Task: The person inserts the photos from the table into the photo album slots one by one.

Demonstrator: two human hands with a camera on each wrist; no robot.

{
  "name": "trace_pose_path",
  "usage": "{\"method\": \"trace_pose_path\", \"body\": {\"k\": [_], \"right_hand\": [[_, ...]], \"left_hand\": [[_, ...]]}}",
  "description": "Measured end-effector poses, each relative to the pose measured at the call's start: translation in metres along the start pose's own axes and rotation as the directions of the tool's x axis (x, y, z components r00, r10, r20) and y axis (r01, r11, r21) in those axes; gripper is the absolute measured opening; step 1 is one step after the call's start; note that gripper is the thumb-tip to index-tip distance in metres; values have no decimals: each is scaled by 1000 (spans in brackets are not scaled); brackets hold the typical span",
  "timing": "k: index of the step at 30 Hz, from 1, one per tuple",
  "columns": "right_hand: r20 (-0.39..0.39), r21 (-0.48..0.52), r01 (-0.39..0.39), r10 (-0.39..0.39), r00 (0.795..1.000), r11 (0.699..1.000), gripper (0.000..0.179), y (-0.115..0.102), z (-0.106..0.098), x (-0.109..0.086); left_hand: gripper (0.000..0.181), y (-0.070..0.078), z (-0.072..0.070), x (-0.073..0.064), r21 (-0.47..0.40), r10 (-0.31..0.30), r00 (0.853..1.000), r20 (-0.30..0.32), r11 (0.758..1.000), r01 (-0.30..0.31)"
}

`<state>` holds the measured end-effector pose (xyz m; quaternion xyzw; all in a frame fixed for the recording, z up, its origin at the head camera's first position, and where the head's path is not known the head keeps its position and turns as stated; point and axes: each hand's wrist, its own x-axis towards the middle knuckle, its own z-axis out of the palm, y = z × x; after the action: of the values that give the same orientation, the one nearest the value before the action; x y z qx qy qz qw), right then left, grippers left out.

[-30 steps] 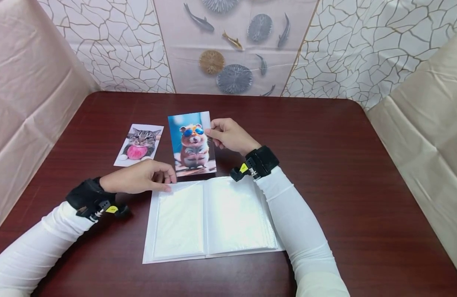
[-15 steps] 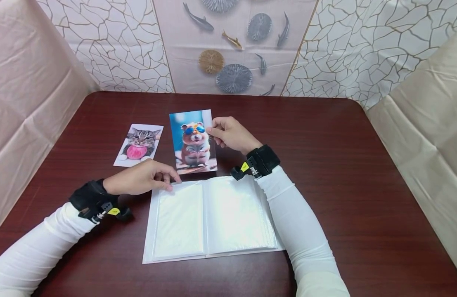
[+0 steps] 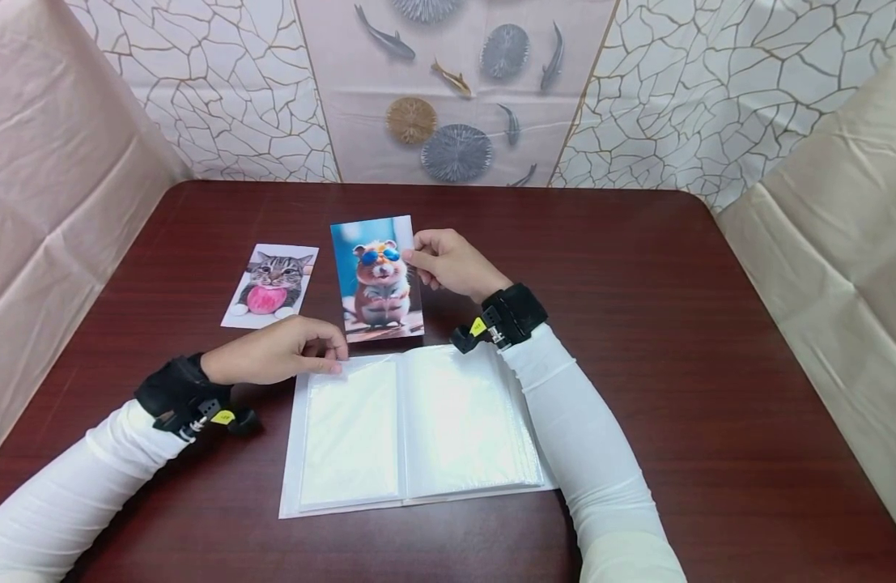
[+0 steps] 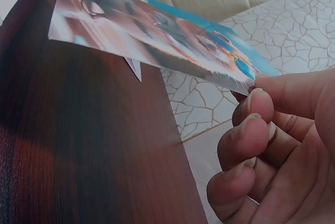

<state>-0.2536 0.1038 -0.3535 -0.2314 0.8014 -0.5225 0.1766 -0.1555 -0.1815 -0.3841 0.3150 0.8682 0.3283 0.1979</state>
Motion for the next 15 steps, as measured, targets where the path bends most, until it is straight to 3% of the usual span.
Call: {"method": "trace_pose_path", "body": {"k": [8, 15], "right_hand": [[3, 0, -13, 13, 1000, 1000, 21, -1, 1, 0], [-1, -11, -20, 20, 1000, 1000, 21, -1, 0, 0]], "left_hand": [[29, -1, 2, 1, 1, -62, 998, -17, 998, 62], [23, -2, 4, 1, -40, -77, 996, -44, 996, 75]]}}
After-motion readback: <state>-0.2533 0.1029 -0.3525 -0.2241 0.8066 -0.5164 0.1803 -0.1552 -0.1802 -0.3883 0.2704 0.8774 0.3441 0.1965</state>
